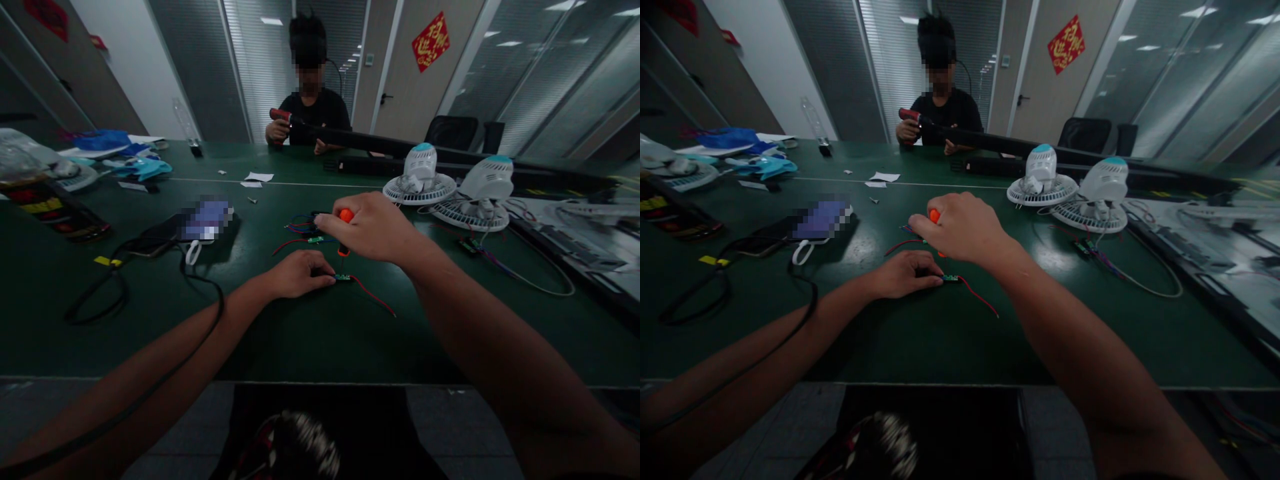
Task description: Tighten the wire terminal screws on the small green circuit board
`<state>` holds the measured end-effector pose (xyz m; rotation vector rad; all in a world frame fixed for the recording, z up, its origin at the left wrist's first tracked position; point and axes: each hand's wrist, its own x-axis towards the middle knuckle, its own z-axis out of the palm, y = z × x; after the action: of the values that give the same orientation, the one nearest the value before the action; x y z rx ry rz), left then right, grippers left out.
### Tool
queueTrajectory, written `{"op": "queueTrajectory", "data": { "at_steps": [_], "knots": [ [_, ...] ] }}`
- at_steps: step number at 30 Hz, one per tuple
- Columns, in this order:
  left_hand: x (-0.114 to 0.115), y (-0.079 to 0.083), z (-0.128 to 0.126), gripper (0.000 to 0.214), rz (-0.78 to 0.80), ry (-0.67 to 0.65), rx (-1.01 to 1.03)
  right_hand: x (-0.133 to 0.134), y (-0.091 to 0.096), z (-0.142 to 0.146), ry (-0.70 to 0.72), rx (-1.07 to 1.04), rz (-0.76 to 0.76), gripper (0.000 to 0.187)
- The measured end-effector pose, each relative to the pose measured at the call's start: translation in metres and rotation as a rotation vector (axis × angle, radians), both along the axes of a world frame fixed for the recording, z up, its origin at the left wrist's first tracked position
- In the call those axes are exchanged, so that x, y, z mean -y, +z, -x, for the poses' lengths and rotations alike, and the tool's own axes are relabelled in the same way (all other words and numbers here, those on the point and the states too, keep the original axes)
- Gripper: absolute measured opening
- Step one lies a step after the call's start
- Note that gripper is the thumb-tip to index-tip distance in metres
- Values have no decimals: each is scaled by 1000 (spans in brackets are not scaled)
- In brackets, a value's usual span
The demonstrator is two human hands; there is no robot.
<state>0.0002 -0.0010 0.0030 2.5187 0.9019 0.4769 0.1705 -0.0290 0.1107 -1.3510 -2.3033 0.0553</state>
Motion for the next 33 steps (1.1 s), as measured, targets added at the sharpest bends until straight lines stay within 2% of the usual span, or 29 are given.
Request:
{"op": "queueTrajectory", "data": {
  "at_steps": [3,5,12,20,33],
  "knots": [
    [0,-1,0,20,-4,5,12,1,0,1,-44,35,-18,56],
    [0,-2,0,20,-9,5,19,0,0,1,-71,63,-36,58],
    [0,-1,1,19,-4,0,11,-5,-1,-2,-47,88,-38,27],
    [1,0,1,20,-4,4,9,-5,3,-5,17,31,24,22],
    [1,0,1,20,-5,-4,18,-6,3,-3,11,42,42,23]
  ]
}}
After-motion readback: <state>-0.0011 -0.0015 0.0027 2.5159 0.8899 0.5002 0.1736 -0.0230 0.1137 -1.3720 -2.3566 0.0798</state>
